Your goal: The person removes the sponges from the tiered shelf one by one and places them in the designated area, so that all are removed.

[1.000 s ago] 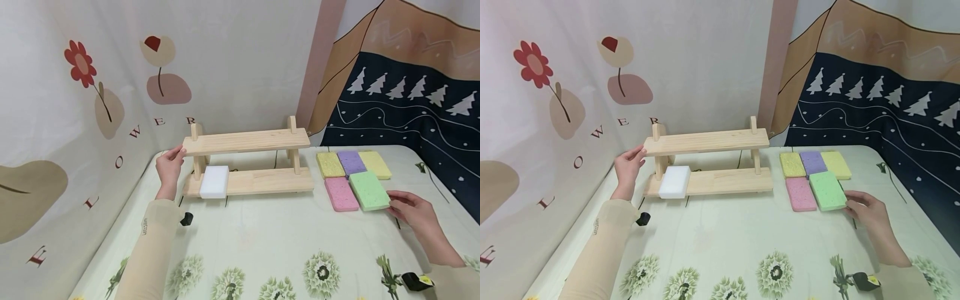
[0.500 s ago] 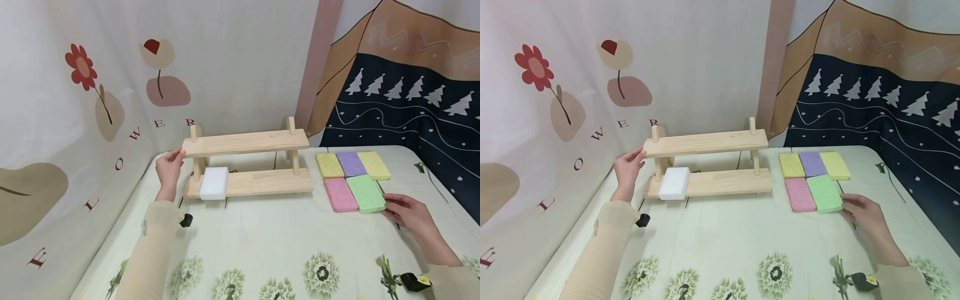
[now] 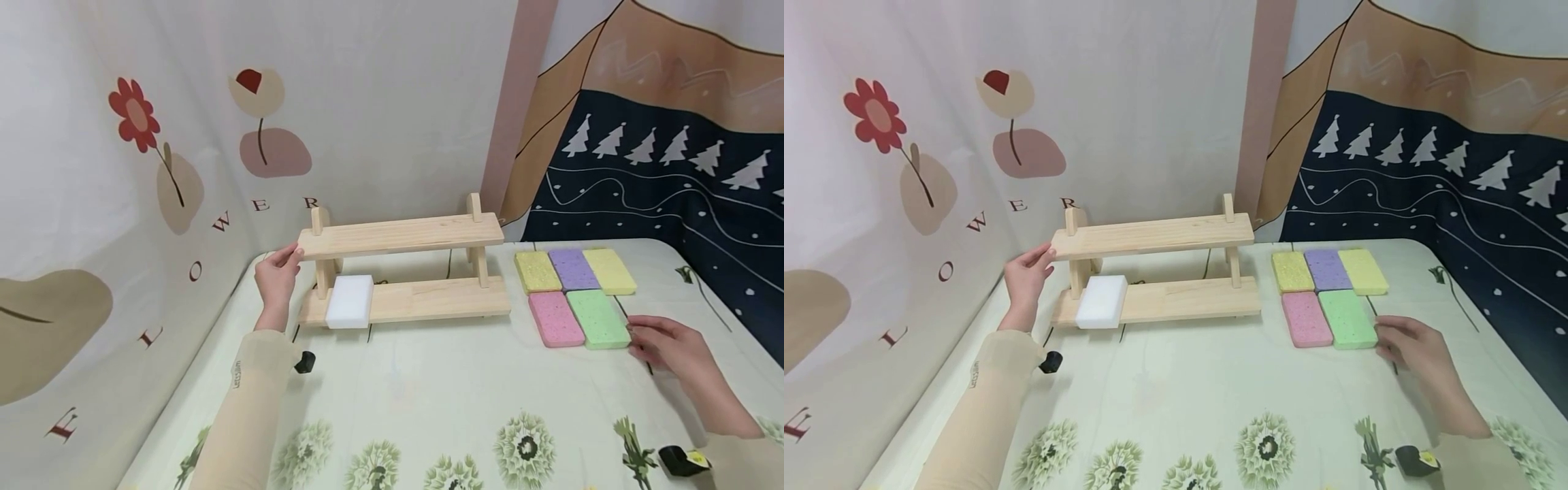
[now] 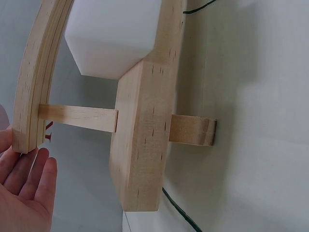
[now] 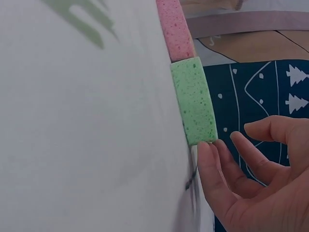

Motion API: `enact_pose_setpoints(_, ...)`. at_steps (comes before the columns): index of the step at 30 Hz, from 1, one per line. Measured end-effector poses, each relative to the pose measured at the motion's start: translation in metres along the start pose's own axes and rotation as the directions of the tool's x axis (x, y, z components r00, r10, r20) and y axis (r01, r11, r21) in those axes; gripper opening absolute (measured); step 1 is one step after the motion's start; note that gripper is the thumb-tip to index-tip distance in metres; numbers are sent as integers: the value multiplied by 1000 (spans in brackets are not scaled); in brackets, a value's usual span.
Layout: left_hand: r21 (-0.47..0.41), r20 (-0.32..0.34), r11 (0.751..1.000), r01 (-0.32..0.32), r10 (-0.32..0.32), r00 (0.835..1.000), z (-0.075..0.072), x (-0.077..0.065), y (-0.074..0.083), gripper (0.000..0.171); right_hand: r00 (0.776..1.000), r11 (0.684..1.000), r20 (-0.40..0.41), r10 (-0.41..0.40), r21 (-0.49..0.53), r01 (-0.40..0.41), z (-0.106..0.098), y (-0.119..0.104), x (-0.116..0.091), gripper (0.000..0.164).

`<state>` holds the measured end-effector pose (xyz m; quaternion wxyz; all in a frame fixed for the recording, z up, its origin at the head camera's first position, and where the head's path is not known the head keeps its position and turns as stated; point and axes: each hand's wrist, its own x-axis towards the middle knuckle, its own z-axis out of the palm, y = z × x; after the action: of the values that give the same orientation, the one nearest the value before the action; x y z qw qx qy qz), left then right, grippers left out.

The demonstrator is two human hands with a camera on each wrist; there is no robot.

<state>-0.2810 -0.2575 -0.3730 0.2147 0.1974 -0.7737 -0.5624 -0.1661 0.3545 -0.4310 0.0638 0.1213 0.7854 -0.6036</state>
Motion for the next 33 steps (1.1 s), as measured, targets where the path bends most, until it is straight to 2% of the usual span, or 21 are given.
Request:
enact_pose_setpoints(6,-3,-4,1000,-7,7,1000,1,1,-2,36,995,997,-62,-73,7,74,3,-9,-2,16)
enact_pose_setpoints(13,-5,0,1000,3,-3,1000,1,1,-2,36,994,982,1,-106,159,105,9,-16,5,18)
enact_pose_setpoints(15,-5,-2,1000,-1,1,1000,1,1,-2,36,994,979,14,-107,174,103,12,-16,8,14)
enact_pose_setpoints(18,-6,-5,1000,0,0,1000,1,1,-2,36,993,983,16,-119,142,115,21,-18,11,12)
enact_pose_setpoints(24,-8,-7,1000,3,-4,1000,1,1,-1,35,988,964,35,-153,224,142,44,-31,11,16)
enact_pose_setpoints(31,-13,-6,1000,1,-1,1000,1,4,-4,35,987,984,59,-151,108,144,71,-43,15,14)
enact_pose_setpoints(33,-15,-5,1000,6,-6,1000,1,3,-3,36,988,987,63,-143,84,137,79,-47,16,21)
